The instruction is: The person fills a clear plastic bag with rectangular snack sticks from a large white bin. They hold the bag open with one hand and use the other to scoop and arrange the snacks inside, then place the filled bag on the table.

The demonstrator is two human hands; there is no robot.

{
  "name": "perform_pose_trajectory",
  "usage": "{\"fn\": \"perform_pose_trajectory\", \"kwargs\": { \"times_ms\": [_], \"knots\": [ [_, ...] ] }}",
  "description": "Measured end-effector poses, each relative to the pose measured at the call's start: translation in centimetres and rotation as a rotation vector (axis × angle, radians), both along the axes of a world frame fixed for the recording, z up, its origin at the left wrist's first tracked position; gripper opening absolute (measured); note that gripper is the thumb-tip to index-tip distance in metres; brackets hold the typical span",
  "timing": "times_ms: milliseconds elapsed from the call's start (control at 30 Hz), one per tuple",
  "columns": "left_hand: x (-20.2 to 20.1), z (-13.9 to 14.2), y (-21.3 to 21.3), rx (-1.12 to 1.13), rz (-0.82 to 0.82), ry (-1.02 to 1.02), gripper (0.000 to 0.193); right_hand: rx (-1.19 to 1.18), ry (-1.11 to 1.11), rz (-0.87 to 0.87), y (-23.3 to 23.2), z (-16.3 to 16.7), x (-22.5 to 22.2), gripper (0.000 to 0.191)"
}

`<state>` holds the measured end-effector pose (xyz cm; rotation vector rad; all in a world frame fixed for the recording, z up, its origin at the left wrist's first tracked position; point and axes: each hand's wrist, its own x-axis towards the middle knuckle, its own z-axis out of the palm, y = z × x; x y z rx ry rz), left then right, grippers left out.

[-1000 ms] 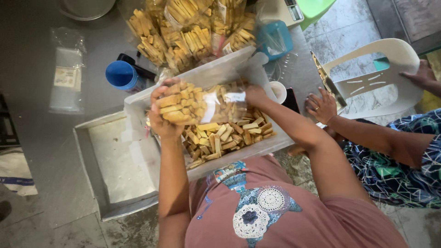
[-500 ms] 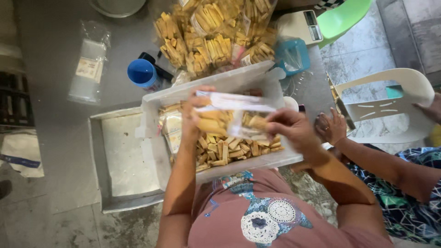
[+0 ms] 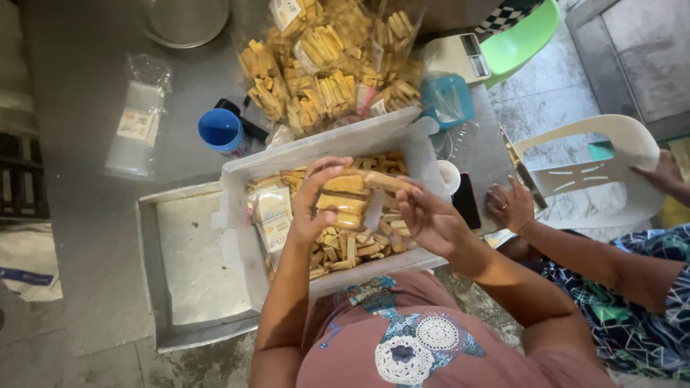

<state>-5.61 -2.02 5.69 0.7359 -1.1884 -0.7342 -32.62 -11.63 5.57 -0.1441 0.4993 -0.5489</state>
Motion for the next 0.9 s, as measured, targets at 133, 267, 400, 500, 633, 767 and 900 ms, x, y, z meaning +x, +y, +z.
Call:
{"fn": "perform_pose_trajectory", "kwargs": {
  "times_ms": [133,267,400,500,633,767,900],
  "knots": [
    [0.4,-0.1,0.2,0.0,-0.004,-0.02,0.072,-0.077,0.052,0.063,-0.6,-0.4,0.6,0.035],
    [0.0,-0.5,0.3,-0.016,-0.028,0.082,0.071,-0.297,0.056,0.284,-0.6,-0.3,0.3,0.032],
    [0.1,-0.7,0.1,-0.029,-0.078,0.154,0.071,-0.146,0.079,0.133,0.2,0.1,-0.2,0.032],
    [0.2,-0.4,0.3,-0.015,-0.062,0.118,0.071,-0.073,-0.017,0.085,0.5,0.4,-0.1,0.033],
    [0.0,0.0,0.5,-0.012,-0.072,0.065,0.072,-0.046,-0.088,0.07,0.4,0.7,0.8,0.031],
    [0.0,0.0,0.3,0.013,-0.047,0.059,0.073,-0.089,-0.004,0.073,0.4,0.9,2.0,0.029],
    [0.0,-0.3,-0.1,0.028,-0.031,0.056,0.076,-0.166,-0.002,0.057,0.0,1.3,3.5,0.03]
  ]
}}
